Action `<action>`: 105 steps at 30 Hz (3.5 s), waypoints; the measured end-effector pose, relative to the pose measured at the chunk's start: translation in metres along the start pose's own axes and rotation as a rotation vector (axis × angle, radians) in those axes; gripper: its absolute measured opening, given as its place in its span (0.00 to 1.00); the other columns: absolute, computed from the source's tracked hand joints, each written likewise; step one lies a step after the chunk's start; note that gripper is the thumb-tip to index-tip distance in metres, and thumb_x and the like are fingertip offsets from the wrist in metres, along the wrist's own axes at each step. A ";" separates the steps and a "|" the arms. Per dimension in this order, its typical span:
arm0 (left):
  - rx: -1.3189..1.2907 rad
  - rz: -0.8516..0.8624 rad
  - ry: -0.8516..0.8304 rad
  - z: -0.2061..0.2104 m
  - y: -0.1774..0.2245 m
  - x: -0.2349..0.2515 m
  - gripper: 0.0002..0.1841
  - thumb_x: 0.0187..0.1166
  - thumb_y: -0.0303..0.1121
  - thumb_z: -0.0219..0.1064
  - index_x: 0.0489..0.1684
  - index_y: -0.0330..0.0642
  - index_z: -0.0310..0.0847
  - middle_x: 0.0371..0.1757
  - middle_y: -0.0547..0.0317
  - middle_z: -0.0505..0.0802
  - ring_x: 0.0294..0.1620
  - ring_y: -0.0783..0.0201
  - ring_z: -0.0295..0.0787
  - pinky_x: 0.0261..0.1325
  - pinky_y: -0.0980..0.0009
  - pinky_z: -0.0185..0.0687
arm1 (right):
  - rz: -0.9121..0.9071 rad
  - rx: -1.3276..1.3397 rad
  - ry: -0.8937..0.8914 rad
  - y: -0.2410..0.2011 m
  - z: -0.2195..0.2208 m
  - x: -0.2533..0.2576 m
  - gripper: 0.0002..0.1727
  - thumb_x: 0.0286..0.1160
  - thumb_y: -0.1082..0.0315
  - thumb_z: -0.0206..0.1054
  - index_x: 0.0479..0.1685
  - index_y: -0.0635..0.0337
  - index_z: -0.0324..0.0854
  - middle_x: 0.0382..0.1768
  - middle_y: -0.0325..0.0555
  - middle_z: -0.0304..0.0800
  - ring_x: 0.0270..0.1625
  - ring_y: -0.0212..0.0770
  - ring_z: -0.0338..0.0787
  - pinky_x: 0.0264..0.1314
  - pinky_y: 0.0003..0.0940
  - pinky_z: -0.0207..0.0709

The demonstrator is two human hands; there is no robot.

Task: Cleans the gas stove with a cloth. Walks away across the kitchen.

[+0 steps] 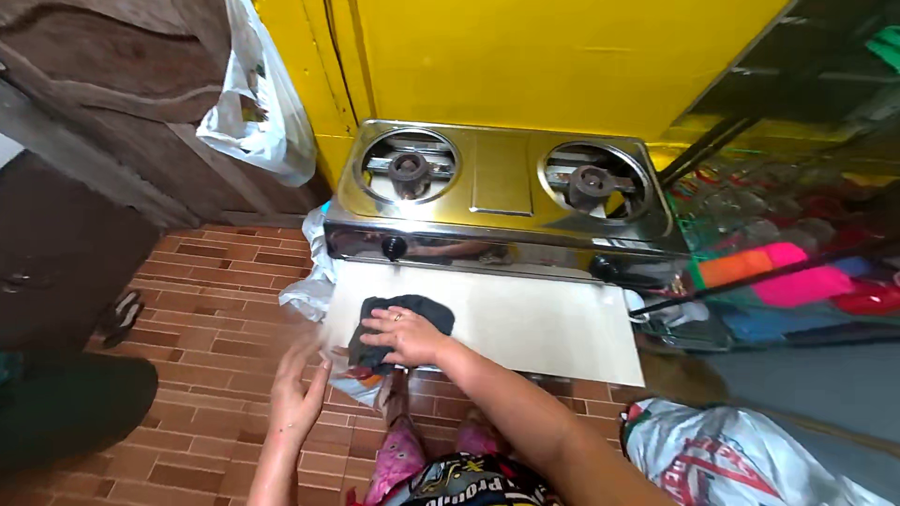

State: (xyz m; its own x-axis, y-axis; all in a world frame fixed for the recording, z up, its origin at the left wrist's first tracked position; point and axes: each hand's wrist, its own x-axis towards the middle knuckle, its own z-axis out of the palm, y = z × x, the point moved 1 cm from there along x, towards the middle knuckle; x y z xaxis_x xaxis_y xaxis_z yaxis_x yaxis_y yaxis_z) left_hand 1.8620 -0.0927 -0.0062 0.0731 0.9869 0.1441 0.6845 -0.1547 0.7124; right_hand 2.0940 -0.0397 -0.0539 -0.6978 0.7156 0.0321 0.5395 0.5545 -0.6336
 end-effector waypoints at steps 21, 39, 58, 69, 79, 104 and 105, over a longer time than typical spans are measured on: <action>0.046 -0.268 -0.113 0.045 0.045 -0.178 0.20 0.79 0.31 0.64 0.62 0.22 0.83 0.74 0.24 0.81 0.78 0.30 0.75 0.80 0.39 0.67 | 0.847 -0.107 0.140 0.042 -0.103 -0.324 0.54 0.76 0.37 0.66 0.96 0.59 0.49 0.93 0.77 0.35 0.91 0.84 0.41 0.82 0.86 0.40; 0.033 -0.636 -0.305 0.048 0.006 -0.271 0.19 0.84 0.29 0.65 0.69 0.28 0.81 0.74 0.31 0.82 0.79 0.38 0.76 0.82 0.45 0.67 | 0.137 -0.283 -0.145 0.033 -0.017 -0.153 0.49 0.62 0.64 0.81 0.91 0.31 0.64 0.96 0.56 0.45 0.96 0.69 0.38 0.91 0.75 0.34; 0.168 -0.573 -0.772 -0.036 -0.117 -0.196 0.22 0.87 0.32 0.63 0.76 0.28 0.75 0.77 0.28 0.79 0.81 0.32 0.73 0.84 0.42 0.63 | 1.297 0.843 1.076 -0.044 0.099 -0.180 0.31 0.98 0.53 0.42 0.71 0.78 0.72 0.65 0.72 0.82 0.68 0.57 0.84 0.73 0.53 0.76; 0.252 -0.566 -0.906 -0.071 -0.176 -0.212 0.23 0.86 0.33 0.64 0.75 0.27 0.76 0.74 0.25 0.80 0.78 0.30 0.75 0.82 0.38 0.65 | 1.355 0.782 1.745 0.010 0.133 -0.099 0.30 0.86 0.65 0.65 0.82 0.75 0.66 0.75 0.71 0.78 0.81 0.57 0.76 0.86 0.47 0.65; 0.277 -0.477 -0.953 -0.062 -0.184 -0.186 0.22 0.86 0.33 0.64 0.74 0.30 0.78 0.75 0.28 0.81 0.78 0.32 0.76 0.82 0.38 0.65 | 1.269 1.187 1.818 0.008 0.132 -0.123 0.22 0.86 0.72 0.64 0.75 0.70 0.72 0.67 0.66 0.82 0.67 0.55 0.84 0.70 0.52 0.79; 0.250 -0.573 -1.067 -0.060 -0.201 -0.229 0.24 0.87 0.36 0.63 0.77 0.29 0.75 0.76 0.28 0.81 0.79 0.33 0.76 0.84 0.38 0.63 | 1.482 1.021 1.093 -0.036 0.134 0.009 0.20 0.79 0.65 0.72 0.58 0.76 0.81 0.62 0.72 0.84 0.68 0.62 0.83 0.71 0.57 0.73; 0.251 -0.564 -1.074 -0.059 -0.200 -0.226 0.24 0.88 0.35 0.63 0.77 0.28 0.74 0.76 0.28 0.81 0.80 0.33 0.75 0.85 0.39 0.62 | 1.446 1.094 1.188 -0.030 0.141 0.007 0.23 0.76 0.66 0.75 0.61 0.77 0.80 0.63 0.71 0.84 0.69 0.61 0.82 0.72 0.56 0.73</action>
State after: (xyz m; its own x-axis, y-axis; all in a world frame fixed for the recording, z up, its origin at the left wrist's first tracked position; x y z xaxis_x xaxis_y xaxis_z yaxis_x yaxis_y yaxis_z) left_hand 1.6655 -0.2871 -0.1404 0.1995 0.4686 -0.8606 0.9246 0.2008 0.3237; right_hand 2.0066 -0.1110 -0.1435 0.6109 0.3975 -0.6847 -0.4323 -0.5571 -0.7091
